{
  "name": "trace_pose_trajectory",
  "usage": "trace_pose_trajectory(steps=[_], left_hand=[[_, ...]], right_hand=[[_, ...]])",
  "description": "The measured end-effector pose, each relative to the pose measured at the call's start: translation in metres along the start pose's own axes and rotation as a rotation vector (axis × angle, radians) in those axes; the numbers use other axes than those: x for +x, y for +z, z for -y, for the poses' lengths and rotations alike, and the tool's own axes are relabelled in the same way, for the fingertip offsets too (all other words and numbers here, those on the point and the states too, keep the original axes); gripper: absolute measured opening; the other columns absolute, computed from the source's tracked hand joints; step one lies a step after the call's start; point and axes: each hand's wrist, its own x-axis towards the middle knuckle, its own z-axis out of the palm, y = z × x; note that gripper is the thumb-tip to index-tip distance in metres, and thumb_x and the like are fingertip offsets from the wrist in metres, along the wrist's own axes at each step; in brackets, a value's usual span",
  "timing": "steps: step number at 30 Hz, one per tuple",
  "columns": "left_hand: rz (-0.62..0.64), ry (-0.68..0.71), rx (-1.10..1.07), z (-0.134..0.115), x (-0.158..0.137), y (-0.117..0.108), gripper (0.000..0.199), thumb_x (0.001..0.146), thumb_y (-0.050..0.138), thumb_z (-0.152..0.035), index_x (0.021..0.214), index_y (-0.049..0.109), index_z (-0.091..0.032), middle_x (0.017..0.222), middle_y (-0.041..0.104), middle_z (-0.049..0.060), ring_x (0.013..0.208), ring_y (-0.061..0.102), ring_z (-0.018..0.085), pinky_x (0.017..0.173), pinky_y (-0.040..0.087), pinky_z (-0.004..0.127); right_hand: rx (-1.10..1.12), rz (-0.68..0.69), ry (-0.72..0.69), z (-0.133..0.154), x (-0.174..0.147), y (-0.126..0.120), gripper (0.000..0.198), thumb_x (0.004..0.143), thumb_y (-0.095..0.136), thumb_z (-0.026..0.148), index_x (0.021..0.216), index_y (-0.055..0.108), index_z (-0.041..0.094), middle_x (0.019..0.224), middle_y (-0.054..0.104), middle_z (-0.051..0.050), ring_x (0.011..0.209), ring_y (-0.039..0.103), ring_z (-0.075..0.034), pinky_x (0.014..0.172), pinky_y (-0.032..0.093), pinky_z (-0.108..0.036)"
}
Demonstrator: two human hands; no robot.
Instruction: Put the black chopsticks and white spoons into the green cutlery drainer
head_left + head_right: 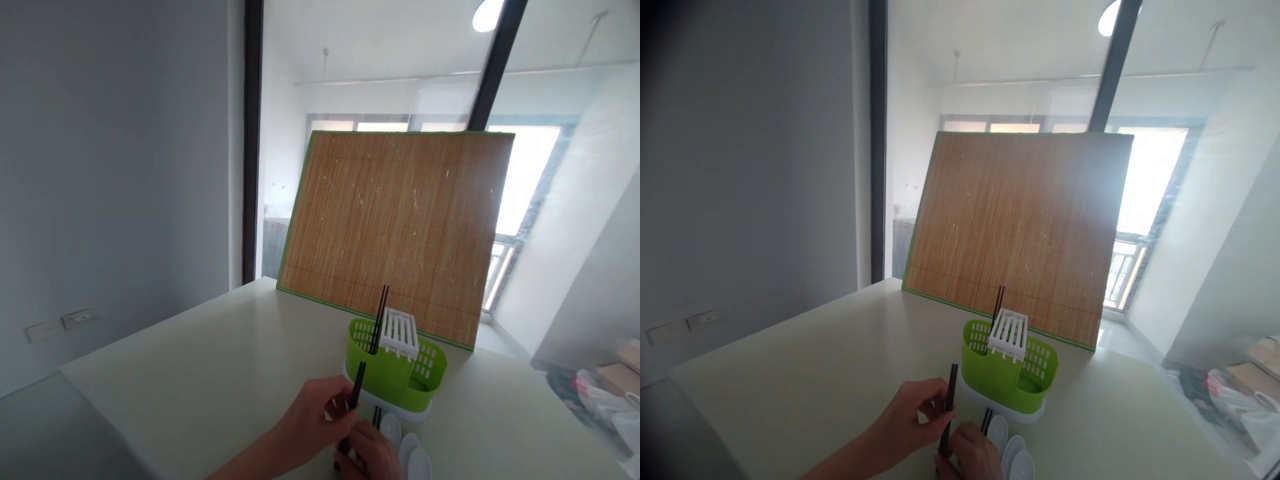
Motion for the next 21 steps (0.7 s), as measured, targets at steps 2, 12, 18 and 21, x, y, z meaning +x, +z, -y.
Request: trace_pose_trajectory(steps=[2, 12, 18, 21], left_hand=[[0.019, 0.013, 0.038, 0.0, -0.001, -0.004, 0.008, 0.076, 0.054, -0.018, 0.08, 0.061, -0.017, 0.074, 0.06, -0.002, 0.067, 0.056, 0.009, 0.062, 0.046, 0.016], [0.161, 0.028, 0.276, -0.015, -0.006, -0.021, 0.009, 0.079, 0.06, -0.025, 0.084, 0.065, -0.019, 0.08, 0.064, -0.001, 0.072, 0.057, 0.012, 0.068, 0.045, 0.019], [0.094, 0.087, 0.229, -0.036, -0.004, -0.041, 0.012, 0.083, 0.056, -0.027, 0.083, 0.065, -0.019, 0.078, 0.066, -0.002, 0.07, 0.06, 0.012, 0.066, 0.047, 0.02], [-0.081, 0.164, 0.208, -0.055, 0.009, -0.071, 0.016, 0.085, 0.055, -0.03, 0.088, 0.066, -0.019, 0.083, 0.068, -0.001, 0.071, 0.061, 0.012, 0.065, 0.049, 0.02]], right_hand=[[-0.005, -0.005, -0.025, -0.002, 0.0, 0.001, 0.004, 0.08, 0.054, 0.025, 0.079, 0.057, 0.024, 0.075, 0.06, 0.0, 0.068, 0.058, -0.013, 0.058, 0.043, -0.017], [0.065, 0.045, 0.004, -0.009, 0.001, 0.011, 0.004, 0.071, 0.059, 0.02, 0.074, 0.057, 0.022, 0.072, 0.059, 0.001, 0.063, 0.058, -0.012, 0.055, 0.04, -0.018], [0.005, -0.006, 0.004, 0.003, 0.004, -0.003, 0.009, 0.073, 0.059, 0.021, 0.082, 0.059, 0.023, 0.073, 0.06, 0.001, 0.063, 0.059, -0.013, 0.056, 0.043, -0.019], [-0.018, -0.08, 0.009, 0.008, 0.005, -0.021, 0.026, 0.076, 0.057, 0.019, 0.102, 0.057, 0.024, 0.082, 0.063, 0.0, 0.067, 0.06, -0.013, 0.061, 0.046, -0.021]])
